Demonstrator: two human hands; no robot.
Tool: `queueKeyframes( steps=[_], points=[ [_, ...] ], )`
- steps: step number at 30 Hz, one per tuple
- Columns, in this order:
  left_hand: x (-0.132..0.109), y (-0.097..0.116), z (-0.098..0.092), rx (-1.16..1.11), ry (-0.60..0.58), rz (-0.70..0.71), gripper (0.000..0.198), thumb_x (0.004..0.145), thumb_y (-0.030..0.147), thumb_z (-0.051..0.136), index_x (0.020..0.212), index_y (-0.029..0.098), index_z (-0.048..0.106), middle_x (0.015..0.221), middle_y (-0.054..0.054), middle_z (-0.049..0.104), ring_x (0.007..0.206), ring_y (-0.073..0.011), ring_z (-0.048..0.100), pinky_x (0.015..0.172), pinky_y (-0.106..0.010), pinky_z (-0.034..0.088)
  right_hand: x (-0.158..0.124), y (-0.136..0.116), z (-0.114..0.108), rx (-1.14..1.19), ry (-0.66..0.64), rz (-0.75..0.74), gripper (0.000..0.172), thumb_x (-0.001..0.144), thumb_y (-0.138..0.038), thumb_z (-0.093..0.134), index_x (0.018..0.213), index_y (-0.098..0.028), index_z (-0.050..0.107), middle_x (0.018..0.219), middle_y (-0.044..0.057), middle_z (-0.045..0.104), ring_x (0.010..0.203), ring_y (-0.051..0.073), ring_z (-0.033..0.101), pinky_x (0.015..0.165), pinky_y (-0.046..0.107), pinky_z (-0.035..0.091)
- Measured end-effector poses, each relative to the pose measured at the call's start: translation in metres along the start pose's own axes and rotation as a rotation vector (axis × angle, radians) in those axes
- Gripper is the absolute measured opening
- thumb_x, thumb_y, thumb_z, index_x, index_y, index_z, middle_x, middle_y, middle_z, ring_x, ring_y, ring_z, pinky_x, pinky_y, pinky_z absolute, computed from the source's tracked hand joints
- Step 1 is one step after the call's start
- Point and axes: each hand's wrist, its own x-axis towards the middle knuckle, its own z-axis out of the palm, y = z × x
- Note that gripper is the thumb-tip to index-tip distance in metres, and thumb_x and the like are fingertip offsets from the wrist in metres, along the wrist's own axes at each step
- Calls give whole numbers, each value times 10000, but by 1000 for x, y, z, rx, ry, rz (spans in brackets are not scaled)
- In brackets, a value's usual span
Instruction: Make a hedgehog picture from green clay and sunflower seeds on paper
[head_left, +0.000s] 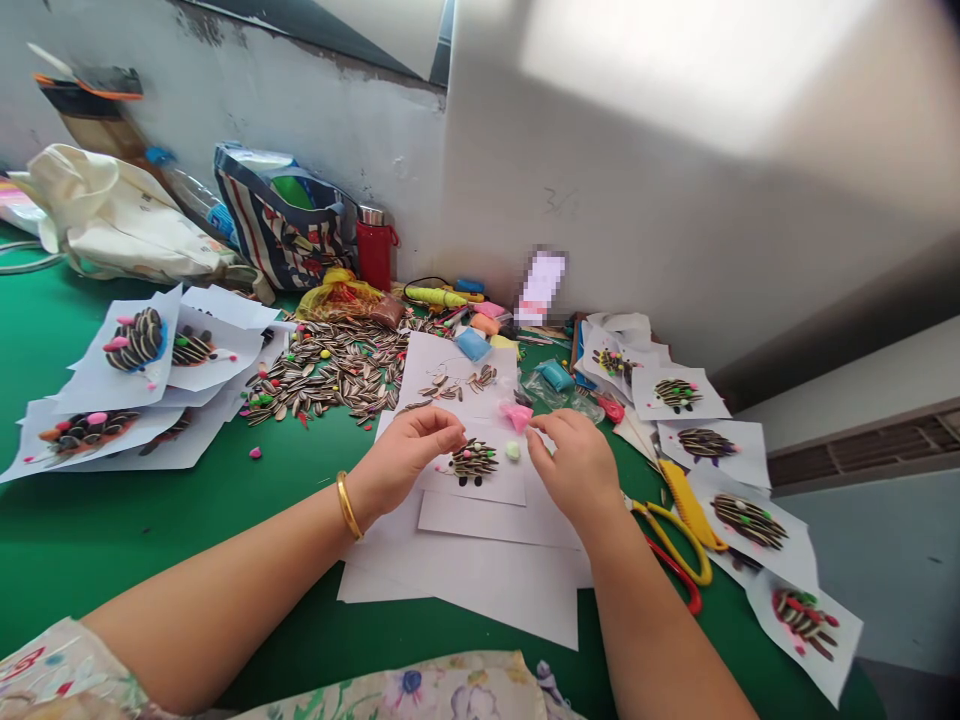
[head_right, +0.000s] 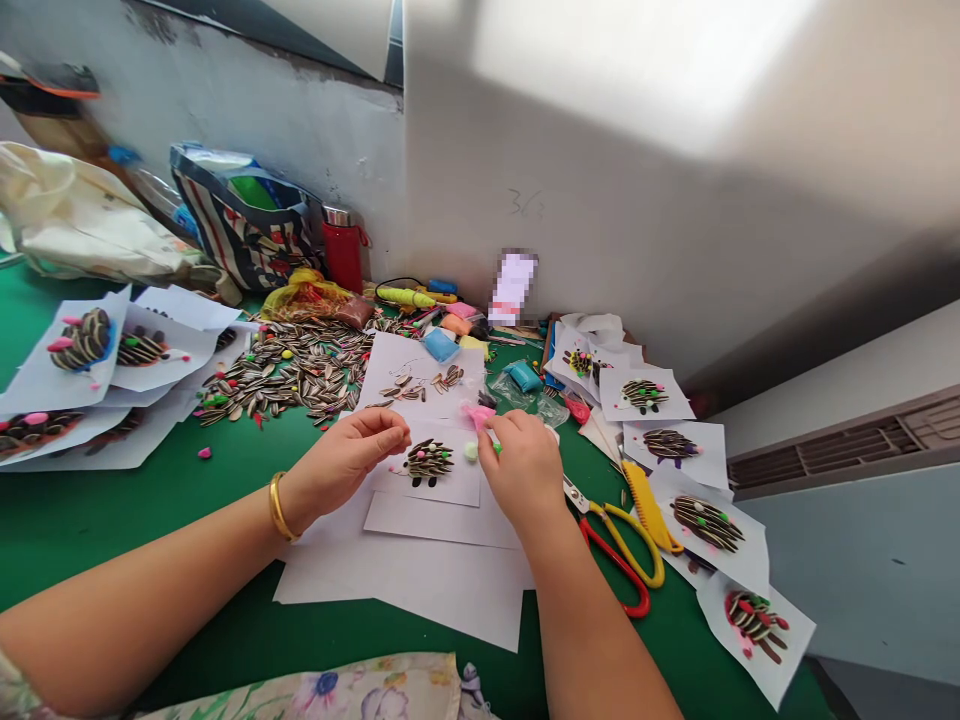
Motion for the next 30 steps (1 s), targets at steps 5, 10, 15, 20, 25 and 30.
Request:
queueKeyframes(
  steps=[5,10,15,20,25,30],
  points=[
    [-1,2,3,-85,22,-47,339,762,354,749,1038,183,652,879,-29,667,796,-144,614,804,-313,467,-1,-13,-1,102,20,-38,168,912,-234,523,944,-192,683,926,87,658,872,226,587,788,357,447],
    [-2,1,1,-29,24,-27,344,805,379,701,1081,181,645,762,4,592,725,-118,564,718,-269,453,-2,-19,-1,168,19,-60,168,916,-227,519,950,-197,681,929,83,664,898,231,590,797,369,457],
    [-2,1,2,-29,-1,6,377,752,344,754,1080,191,649,788,7,588,720,-111,543,682,-248,431,-2,-20,0,198,27,-69,177,920,-232,515,962,-202,685,934,83,670,914,233,596,809,379,464],
    [-3,7,6,-120,20,-70,335,794,369,705,1063,180,635,726,19,588,684,-101,542,690,-254,436,-3,-22,2,209,30,-82,170,919,-227,520,965,-206,682,938,79,673,918,233,600,823,384,467],
    [-3,8,4,-98,26,-77,331,795,409,699,1019,171,646,654,36,522,603,-89,487,587,-227,391,-3,-23,3,227,27,-97,160,917,-218,523,958,-214,678,915,73,676,919,235,603,825,388,468],
    [-2,3,2,-84,-3,-42,366,772,342,728,1086,185,624,790,-8,632,746,-129,591,717,-272,457,-3,-23,3,236,38,-99,161,915,-217,524,963,-216,678,917,72,677,924,235,603,829,393,472]
  ],
)
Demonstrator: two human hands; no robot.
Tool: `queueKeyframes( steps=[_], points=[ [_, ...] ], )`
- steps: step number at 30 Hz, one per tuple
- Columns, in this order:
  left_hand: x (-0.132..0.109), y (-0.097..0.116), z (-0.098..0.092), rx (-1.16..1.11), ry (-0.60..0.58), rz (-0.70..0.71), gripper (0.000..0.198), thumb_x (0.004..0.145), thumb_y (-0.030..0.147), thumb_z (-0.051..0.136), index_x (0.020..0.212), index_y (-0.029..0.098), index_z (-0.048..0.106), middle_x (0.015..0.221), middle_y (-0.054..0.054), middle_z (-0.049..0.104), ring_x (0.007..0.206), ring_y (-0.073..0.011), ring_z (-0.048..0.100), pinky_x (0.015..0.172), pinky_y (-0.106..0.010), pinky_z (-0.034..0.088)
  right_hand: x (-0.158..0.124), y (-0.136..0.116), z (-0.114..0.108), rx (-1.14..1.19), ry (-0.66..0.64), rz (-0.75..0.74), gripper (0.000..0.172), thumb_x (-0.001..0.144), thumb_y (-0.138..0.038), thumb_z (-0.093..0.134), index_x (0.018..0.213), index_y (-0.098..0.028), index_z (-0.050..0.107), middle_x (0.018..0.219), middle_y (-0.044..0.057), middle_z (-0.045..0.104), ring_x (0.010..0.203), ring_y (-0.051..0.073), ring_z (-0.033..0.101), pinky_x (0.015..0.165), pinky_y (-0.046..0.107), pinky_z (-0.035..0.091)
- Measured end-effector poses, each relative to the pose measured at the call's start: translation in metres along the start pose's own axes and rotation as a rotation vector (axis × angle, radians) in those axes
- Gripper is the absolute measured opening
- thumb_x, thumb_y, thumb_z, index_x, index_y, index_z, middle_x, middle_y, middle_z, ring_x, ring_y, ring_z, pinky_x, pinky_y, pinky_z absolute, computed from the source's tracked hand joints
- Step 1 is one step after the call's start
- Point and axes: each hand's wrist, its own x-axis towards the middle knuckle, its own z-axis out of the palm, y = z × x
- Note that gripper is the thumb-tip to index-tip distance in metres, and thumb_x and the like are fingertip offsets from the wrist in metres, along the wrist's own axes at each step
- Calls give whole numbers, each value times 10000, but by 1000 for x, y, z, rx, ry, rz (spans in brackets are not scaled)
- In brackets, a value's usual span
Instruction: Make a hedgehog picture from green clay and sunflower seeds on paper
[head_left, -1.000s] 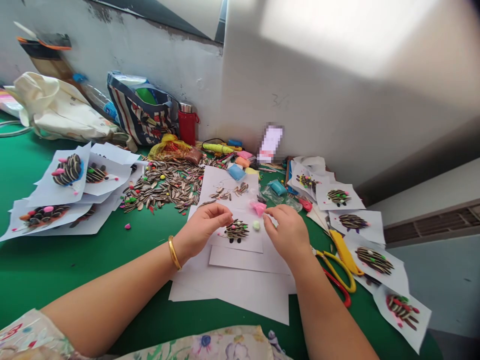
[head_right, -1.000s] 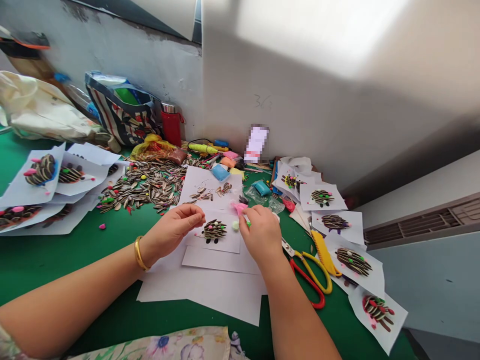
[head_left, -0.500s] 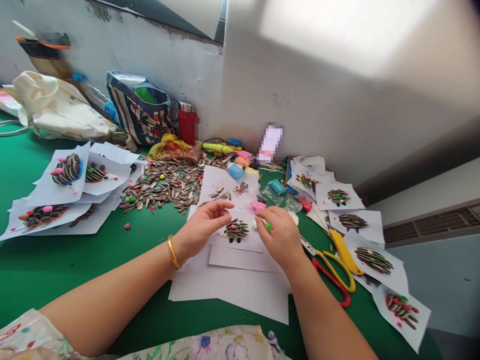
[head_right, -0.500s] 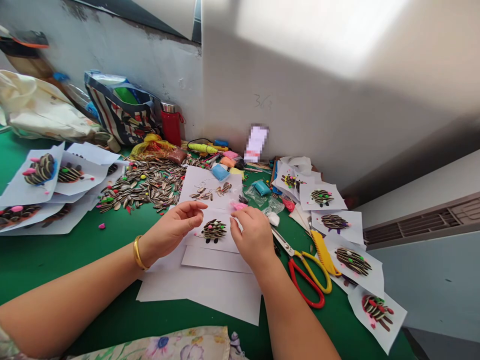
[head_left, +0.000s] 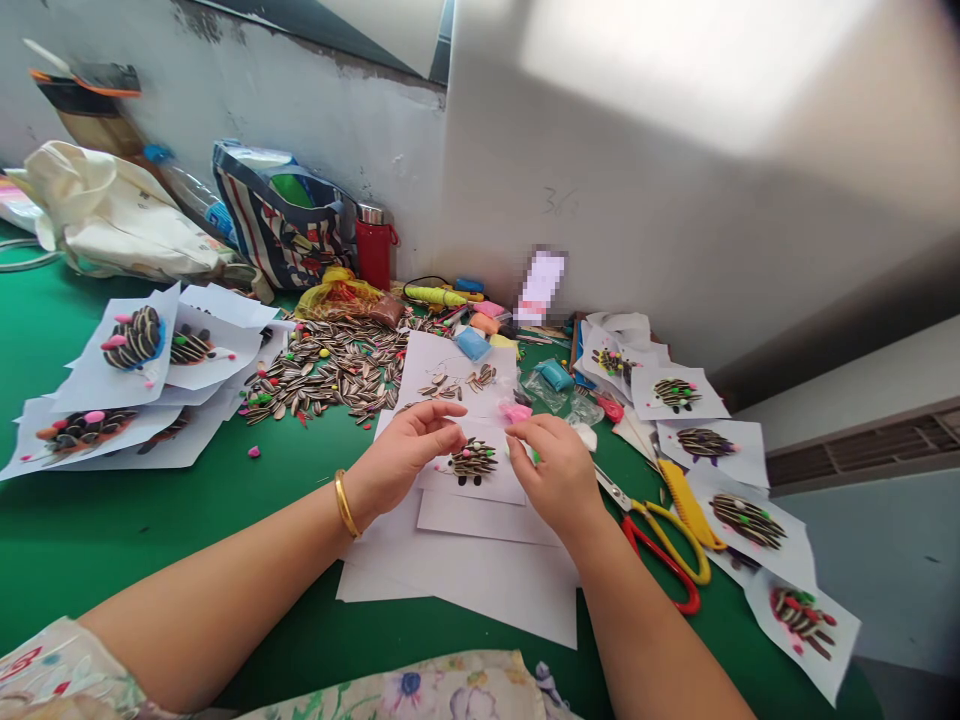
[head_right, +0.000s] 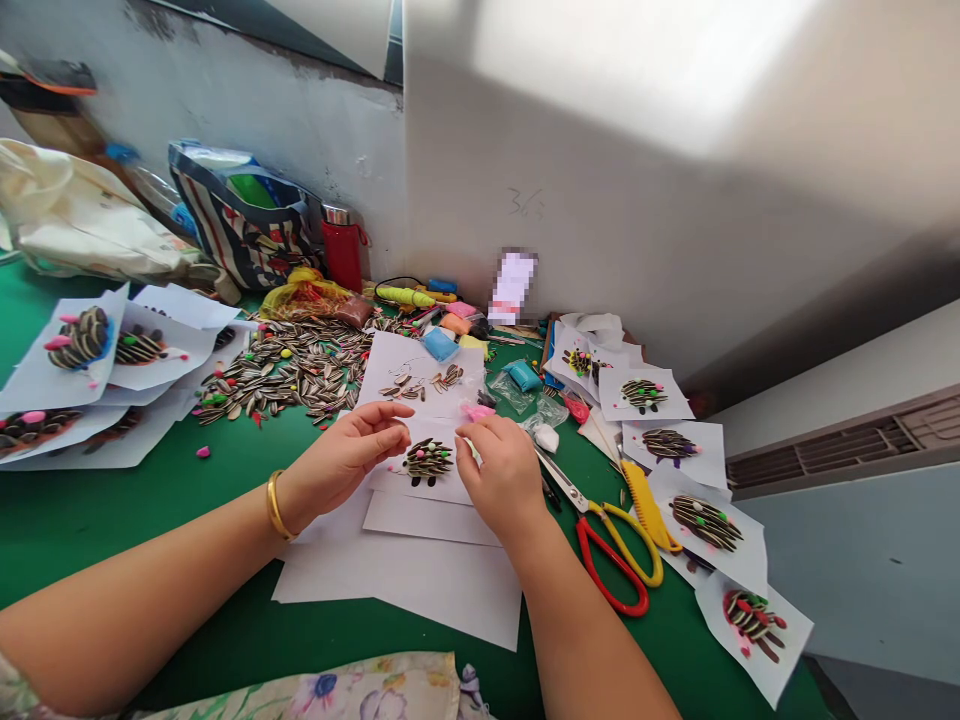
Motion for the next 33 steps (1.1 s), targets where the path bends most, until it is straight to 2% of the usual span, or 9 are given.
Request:
queueKeyframes(
  steps=[2,7,11,13,16,20,25,33],
  points=[
    [0,-1,0,17,-4,-5,345,794,350,704,1090,189,626,782,-6,637,739,-130,598,725,-283,465,0,0,0,5,7,2,161,915,-218,524,963,-221,678,916,72,676,926,237,605,829,394,474],
    [1,-4,-2,84,-12,15,282,817,382,684,1025,194,661,713,19,596,635,-105,552,635,-256,453,0,-2,0,22,3,-8,157,916,-208,525,959,-220,675,912,72,674,921,235,613,827,391,482],
    [0,-5,-2,87,-35,31,336,757,326,761,1052,204,657,843,-10,667,790,-134,622,731,-265,483,-1,-4,1,48,15,-28,150,906,-198,540,961,-228,676,916,67,675,918,232,617,827,390,486],
    [0,-6,-1,85,-40,10,349,775,344,743,1079,201,649,860,-24,686,832,-153,641,763,-287,493,-1,-6,2,68,18,-41,153,898,-191,550,975,-233,677,928,67,674,922,230,615,826,390,488],
    [-1,-6,-1,84,-42,-4,343,830,405,674,1098,194,641,794,-20,683,782,-155,645,761,-311,503,-1,-11,3,124,11,-67,158,894,-183,562,987,-233,679,931,67,669,912,221,610,819,382,490],
    [-2,-5,-1,111,-46,7,353,829,425,669,1087,186,640,717,8,652,686,-128,616,705,-283,501,-4,-19,7,226,-27,-89,149,900,-188,571,984,-234,686,897,57,659,862,198,605,783,352,494],
    [-4,-2,2,170,-88,17,392,786,379,711,1102,165,625,670,20,639,661,-131,613,682,-280,511,-6,-29,10,327,-44,-51,140,898,-206,604,993,-235,701,890,46,655,838,181,596,767,335,487],
    [-5,-4,6,285,-122,24,429,741,329,732,1112,139,629,678,-10,682,669,-157,649,667,-290,532,-3,-35,9,492,-128,16,118,878,-167,639,872,-251,721,825,11,664,823,160,591,756,304,477]
  ],
)
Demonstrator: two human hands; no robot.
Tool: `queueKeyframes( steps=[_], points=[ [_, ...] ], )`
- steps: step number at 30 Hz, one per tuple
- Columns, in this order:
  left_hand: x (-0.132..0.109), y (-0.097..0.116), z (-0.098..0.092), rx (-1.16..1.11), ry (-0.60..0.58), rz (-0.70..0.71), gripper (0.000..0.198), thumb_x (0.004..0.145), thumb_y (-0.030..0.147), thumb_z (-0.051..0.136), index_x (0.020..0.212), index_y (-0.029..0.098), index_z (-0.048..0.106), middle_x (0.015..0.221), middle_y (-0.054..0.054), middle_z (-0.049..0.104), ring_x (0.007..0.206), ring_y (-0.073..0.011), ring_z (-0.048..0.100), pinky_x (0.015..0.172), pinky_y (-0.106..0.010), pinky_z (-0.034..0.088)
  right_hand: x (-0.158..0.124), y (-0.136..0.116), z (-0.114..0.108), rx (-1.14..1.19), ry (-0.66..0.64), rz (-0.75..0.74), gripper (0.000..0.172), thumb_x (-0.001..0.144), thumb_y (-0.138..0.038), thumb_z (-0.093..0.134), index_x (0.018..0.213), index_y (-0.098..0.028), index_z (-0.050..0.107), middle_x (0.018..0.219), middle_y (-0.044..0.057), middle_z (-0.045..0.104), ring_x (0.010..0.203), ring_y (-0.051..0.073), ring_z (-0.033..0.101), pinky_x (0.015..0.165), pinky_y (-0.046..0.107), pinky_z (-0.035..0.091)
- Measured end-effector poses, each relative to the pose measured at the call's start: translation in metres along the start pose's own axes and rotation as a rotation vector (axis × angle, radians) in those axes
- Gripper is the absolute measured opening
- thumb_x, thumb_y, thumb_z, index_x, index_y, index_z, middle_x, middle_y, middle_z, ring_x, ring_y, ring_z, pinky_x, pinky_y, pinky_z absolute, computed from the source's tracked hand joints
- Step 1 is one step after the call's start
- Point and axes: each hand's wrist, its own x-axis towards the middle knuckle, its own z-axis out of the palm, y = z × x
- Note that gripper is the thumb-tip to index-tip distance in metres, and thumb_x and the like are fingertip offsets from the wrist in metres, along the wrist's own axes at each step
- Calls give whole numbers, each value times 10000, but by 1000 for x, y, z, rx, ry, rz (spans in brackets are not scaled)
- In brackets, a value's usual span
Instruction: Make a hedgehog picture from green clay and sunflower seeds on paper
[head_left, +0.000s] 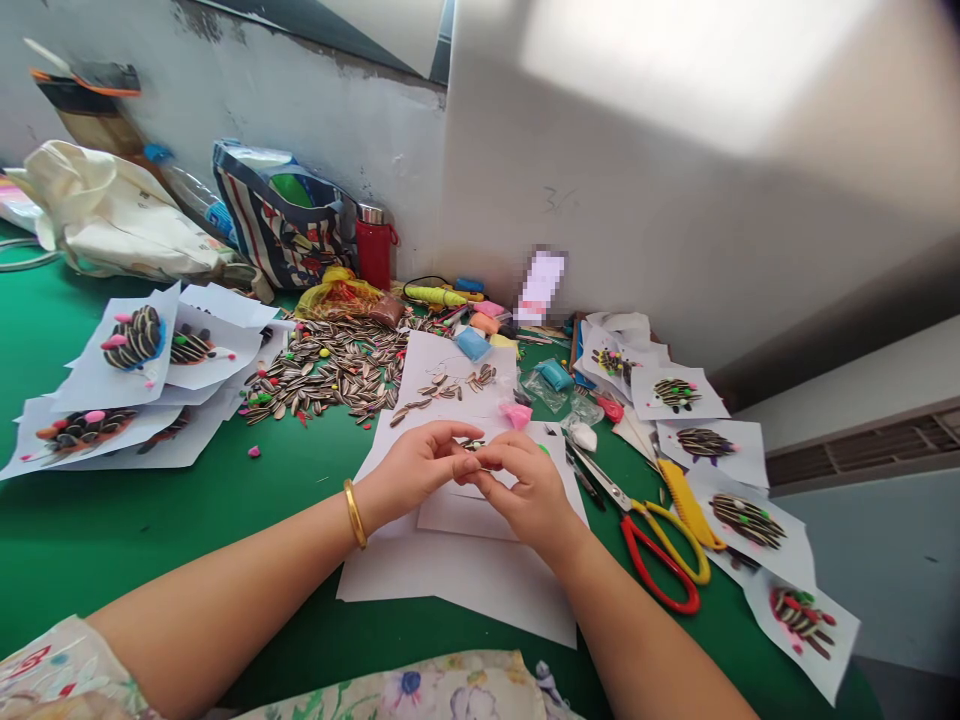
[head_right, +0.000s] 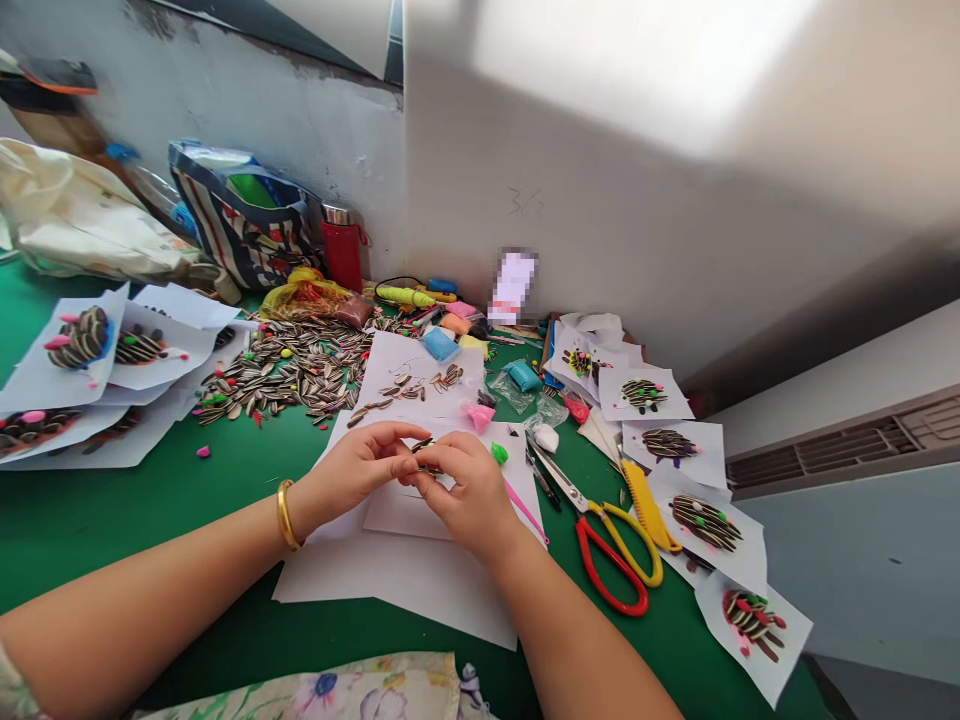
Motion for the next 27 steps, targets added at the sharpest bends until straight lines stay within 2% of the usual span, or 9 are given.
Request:
queueKeyframes(
  steps=[4,7,10,13,15,22,27],
  points=[
    [-1,0,0,47,-20,32,428,773,401,705,1108,143,640,718,-29,698,688,-170,664,676,-303,545,0,0,1,7,5,11,118,880,-164,631,852,-242,716,798,9,655,805,156,586,753,302,472],
    [-1,0,-2,67,-20,62,441,862,488,584,1136,146,626,779,-57,721,730,-184,683,708,-324,553,0,5,-4,-15,37,15,98,879,-173,629,854,-232,702,795,13,648,801,161,582,736,300,469],
    [3,0,-7,119,73,84,437,908,507,498,1134,154,622,787,-62,719,758,-189,683,727,-327,550,2,16,-12,-102,68,54,62,866,-182,638,853,-221,685,791,17,634,800,171,572,729,307,458],
    [7,0,-14,221,213,98,377,902,483,503,1046,163,642,790,-57,710,765,-189,673,740,-328,543,3,28,-15,-222,2,84,76,851,-163,640,859,-222,688,807,22,639,826,186,573,755,321,449],
    [9,-1,-18,297,253,100,348,904,467,493,1008,172,646,813,-56,718,789,-195,678,759,-334,538,2,35,-13,-268,-56,79,88,849,-156,635,852,-223,692,815,25,642,832,190,576,758,322,449],
    [8,-8,-23,687,226,70,320,923,366,431,1111,222,647,1039,-48,733,987,-222,664,856,-346,507,0,39,-3,-347,-131,79,111,829,-122,647,839,-217,703,828,27,646,823,189,587,754,314,460],
    [9,-8,-22,797,199,36,329,919,367,429,1111,237,662,1094,-32,722,1016,-226,647,892,-345,490,0,39,-2,-372,-141,92,115,824,-117,657,841,-219,706,825,22,644,820,184,587,752,309,455]
  ],
)
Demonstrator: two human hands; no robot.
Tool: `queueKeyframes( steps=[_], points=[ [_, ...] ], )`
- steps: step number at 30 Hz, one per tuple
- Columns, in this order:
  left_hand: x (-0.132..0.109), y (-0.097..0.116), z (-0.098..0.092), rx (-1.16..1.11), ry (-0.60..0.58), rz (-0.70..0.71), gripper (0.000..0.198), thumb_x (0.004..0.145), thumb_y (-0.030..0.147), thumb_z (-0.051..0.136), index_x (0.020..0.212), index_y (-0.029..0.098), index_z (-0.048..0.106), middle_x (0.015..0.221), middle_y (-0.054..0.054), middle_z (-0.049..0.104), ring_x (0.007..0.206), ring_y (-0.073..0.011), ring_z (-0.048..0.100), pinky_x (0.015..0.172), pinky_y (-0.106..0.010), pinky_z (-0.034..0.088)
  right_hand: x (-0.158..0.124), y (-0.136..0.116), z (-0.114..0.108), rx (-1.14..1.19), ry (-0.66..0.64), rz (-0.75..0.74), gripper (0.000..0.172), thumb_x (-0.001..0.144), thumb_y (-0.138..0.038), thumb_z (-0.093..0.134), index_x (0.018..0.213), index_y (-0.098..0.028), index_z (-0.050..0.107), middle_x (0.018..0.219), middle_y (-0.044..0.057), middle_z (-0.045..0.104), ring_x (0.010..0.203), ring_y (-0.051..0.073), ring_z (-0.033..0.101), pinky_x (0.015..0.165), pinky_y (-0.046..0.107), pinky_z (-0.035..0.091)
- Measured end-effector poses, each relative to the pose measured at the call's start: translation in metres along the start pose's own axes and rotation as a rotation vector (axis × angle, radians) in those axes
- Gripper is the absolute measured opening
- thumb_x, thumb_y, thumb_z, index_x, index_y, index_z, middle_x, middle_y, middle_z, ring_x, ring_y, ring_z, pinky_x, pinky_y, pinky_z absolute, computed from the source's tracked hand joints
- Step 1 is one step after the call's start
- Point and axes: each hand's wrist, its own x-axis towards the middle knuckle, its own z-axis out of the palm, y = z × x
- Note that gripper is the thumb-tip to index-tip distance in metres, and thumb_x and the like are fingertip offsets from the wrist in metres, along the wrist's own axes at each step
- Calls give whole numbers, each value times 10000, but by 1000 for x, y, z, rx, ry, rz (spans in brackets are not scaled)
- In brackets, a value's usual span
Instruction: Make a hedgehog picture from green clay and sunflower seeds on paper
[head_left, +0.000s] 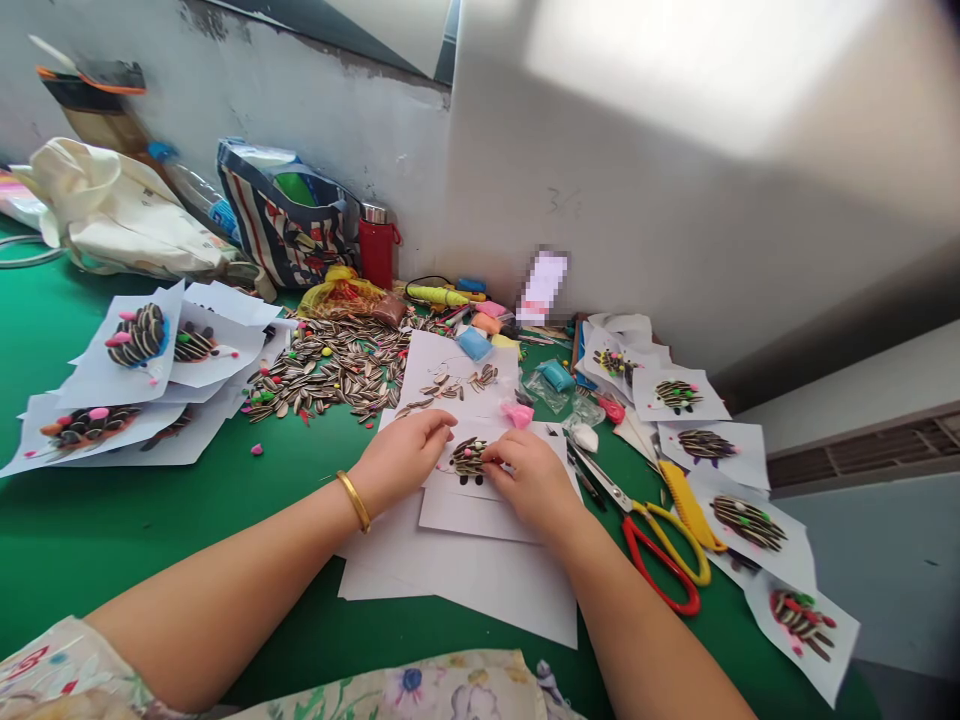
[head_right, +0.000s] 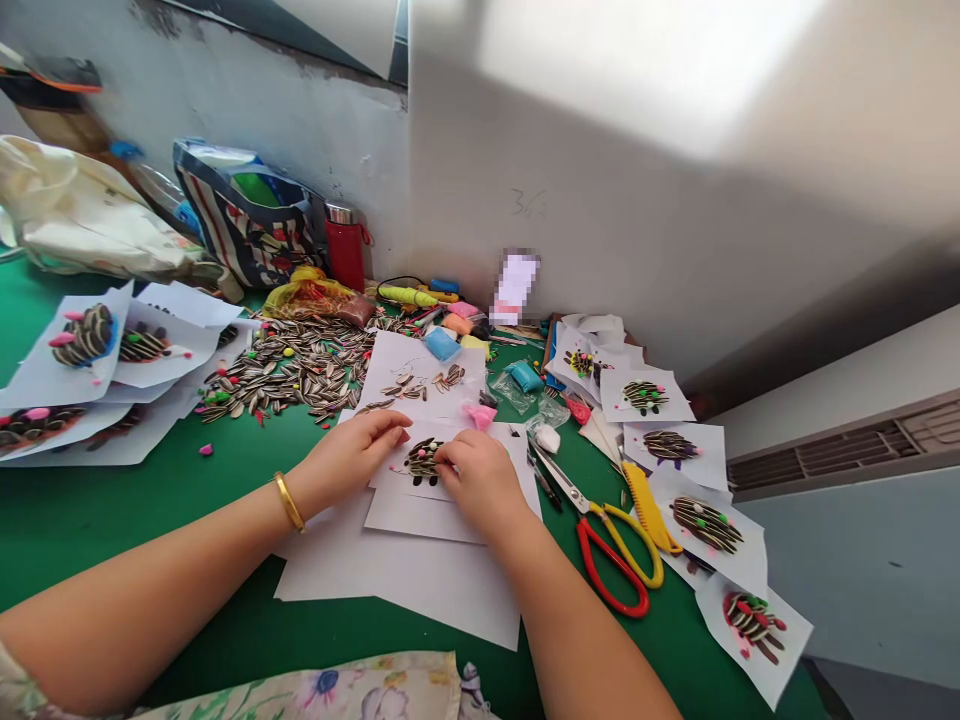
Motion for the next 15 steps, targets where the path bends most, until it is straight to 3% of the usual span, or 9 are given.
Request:
queueKeyframes(
  steps=[15],
  points=[
    [0,-1,0,33,-14,4,364,915,421,431,1144,238,647,1003,-45,736,976,-247,658,853,-348,481,0,0,3,-4,-29,4,99,835,-145,659,866,-226,707,847,21,648,847,180,585,768,302,452]
  ],
)
